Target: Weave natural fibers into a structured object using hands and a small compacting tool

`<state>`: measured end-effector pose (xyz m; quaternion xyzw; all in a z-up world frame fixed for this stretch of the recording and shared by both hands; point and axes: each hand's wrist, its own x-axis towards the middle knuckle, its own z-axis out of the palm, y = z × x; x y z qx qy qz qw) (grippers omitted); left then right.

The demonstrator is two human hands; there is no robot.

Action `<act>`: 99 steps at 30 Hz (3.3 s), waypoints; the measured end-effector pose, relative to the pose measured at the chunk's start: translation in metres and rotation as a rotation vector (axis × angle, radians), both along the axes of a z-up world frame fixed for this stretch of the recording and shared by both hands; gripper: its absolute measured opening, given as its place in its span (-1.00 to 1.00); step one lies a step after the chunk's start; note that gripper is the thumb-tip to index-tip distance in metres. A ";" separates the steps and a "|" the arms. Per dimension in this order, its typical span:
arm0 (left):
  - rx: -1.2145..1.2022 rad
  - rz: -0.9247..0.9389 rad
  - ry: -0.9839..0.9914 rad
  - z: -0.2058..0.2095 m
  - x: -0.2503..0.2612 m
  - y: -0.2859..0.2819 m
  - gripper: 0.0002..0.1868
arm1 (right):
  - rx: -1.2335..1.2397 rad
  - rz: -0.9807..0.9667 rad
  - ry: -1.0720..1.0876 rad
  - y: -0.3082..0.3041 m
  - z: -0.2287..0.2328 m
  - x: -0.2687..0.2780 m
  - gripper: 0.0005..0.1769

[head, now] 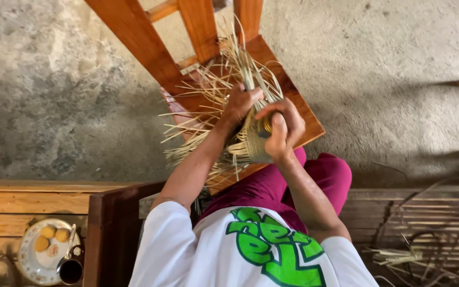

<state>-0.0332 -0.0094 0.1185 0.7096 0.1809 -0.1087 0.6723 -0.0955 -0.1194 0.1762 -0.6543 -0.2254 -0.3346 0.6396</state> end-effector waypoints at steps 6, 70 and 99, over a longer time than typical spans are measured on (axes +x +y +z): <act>0.032 -0.062 0.017 -0.079 0.027 0.005 -0.33 | -0.181 -0.066 -0.067 -0.038 -0.065 -0.074 -0.40; -0.048 0.051 -0.017 -0.076 0.024 0.009 -0.56 | 0.019 -0.262 0.347 -0.048 -0.012 0.004 -0.50; 0.070 -0.048 0.050 -0.105 0.031 0.009 -0.51 | -0.055 -0.085 0.210 -0.030 -0.033 -0.032 -0.49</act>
